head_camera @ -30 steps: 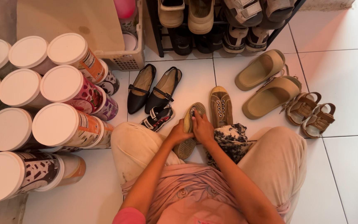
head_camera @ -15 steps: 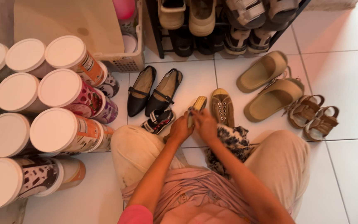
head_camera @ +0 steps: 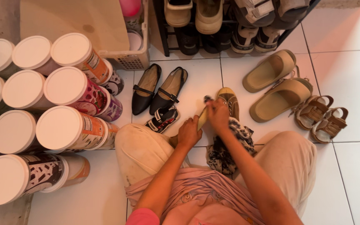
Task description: The person sits on the floor and wipes a pair of beige canvas shoes with a patterned cloth. They clean the exterior and interior surfaces, then remove the laces from one shoe and place them on the floor.
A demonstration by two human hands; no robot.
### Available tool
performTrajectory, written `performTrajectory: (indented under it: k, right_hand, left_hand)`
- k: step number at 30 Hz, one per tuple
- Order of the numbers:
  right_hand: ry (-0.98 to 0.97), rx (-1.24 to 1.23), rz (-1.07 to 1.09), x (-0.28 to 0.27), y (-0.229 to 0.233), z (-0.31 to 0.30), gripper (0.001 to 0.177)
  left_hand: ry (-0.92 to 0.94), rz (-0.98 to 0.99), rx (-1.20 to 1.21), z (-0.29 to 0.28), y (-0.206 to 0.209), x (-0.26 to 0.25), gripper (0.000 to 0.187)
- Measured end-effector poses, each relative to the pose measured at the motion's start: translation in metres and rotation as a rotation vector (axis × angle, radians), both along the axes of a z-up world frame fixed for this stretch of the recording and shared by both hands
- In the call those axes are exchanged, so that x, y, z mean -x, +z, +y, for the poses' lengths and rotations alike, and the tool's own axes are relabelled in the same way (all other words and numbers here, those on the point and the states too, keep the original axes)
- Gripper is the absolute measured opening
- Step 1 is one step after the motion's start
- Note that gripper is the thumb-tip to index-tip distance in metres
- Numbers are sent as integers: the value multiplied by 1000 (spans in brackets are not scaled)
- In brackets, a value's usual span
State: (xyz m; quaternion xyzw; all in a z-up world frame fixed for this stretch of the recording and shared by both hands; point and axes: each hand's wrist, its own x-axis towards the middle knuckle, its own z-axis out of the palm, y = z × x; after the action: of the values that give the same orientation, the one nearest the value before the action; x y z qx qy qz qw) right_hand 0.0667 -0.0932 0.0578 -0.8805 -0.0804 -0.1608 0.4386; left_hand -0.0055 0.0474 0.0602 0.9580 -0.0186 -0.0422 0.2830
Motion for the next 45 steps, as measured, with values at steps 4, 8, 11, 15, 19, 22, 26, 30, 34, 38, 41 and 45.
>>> performTrajectory:
  k: [4, 8, 11, 15, 19, 22, 26, 30, 34, 38, 41, 45]
  right_hand:
    - [66, 59, -85, 44, 16, 18, 18]
    - [83, 166, -82, 36, 13, 13, 16]
    - [9, 210, -125, -10, -3, -5, 15]
    - [-60, 160, 132, -62, -24, -36, 22]
    - [-64, 148, 80, -57, -30, -50, 22]
    - [-38, 128, -46, -25, -24, -39, 18]
    - [107, 35, -83, 28, -3, -3, 13]
    - [133, 221, -118, 50, 17, 11, 15]
    - [98, 347, -255, 39, 25, 1, 16]
    - [-48, 196, -43, 5, 21, -6, 13]
    - [-121, 123, 87, -26, 5, -13, 19]
    - [-236, 76, 352, -60, -21, -20, 32]
  left_hand:
    - [22, -113, -83, -6, -1, -6, 38]
    - [4, -182, -63, -3, -6, -1, 46]
    - [-16, -179, -50, -5, -9, 3, 45]
    - [-50, -136, -77, -9, -10, 5, 47]
    - [-97, -149, -94, -12, -12, 4, 50]
    - [-89, -185, -123, -13, -21, 3, 54]
    - [-32, -91, -73, -8, -32, -5, 39]
    - [7, -124, -91, -8, -33, -8, 32]
    - [-30, -143, -51, -6, -23, 2, 46]
    - [-28, -101, -65, -7, -10, 0, 46]
    - [-31, -108, -70, -6, -6, 2, 46]
    - [-35, -121, -63, -8, -5, 1, 49]
